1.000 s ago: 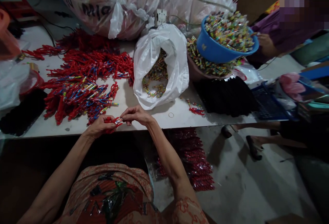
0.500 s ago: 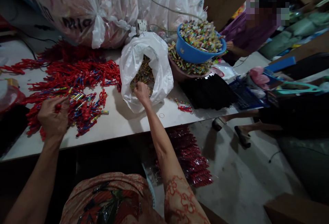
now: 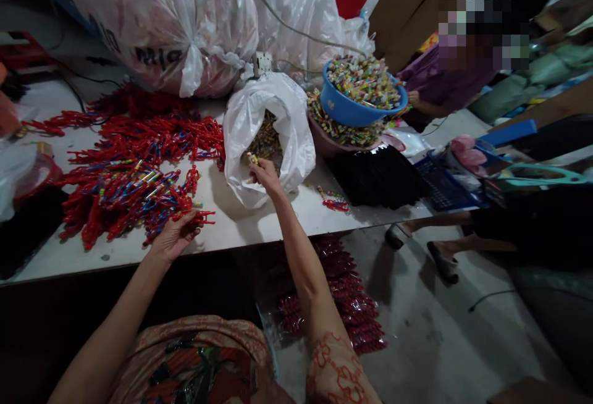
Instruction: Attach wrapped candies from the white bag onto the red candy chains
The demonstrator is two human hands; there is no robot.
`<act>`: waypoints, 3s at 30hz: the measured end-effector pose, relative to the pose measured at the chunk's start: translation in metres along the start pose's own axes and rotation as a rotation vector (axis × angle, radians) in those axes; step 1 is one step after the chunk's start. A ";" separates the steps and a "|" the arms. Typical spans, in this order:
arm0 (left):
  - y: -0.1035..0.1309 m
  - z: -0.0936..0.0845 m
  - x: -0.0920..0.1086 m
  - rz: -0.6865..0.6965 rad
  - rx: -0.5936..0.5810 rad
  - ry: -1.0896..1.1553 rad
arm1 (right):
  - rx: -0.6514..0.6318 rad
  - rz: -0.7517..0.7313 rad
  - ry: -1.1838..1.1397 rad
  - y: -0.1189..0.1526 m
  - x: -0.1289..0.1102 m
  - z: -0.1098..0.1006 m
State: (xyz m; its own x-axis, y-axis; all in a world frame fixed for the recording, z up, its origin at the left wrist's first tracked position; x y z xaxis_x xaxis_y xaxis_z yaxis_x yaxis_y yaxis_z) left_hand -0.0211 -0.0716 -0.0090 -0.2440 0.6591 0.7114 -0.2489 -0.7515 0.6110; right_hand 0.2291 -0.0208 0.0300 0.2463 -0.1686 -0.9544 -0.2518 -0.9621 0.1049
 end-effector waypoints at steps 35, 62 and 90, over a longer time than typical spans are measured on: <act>-0.005 -0.008 0.002 0.106 0.039 0.095 | -0.193 0.208 -0.714 0.094 0.016 0.094; -0.148 0.063 0.131 0.659 0.428 -1.262 | -0.059 -0.039 -0.062 0.074 0.059 0.097; 0.010 0.010 0.020 0.191 0.178 0.317 | -0.140 0.350 -1.119 0.095 0.010 0.119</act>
State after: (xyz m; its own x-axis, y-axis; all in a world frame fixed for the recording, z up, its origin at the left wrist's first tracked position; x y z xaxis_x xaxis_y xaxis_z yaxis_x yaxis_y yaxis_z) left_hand -0.0188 -0.0662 0.0146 -0.5540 0.4621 0.6925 -0.0121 -0.8362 0.5483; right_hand 0.0962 -0.0887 -0.0026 -0.7907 -0.2128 -0.5741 -0.0211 -0.9277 0.3728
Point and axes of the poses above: each hand's wrist, its own y-axis away from the middle knuckle, its own z-axis out of the palm, x = y × z, the point moved 2 cm from there along -y, towards the middle knuckle, and after that the axes turned 14 degrees about -y, right-handed, at the moved point
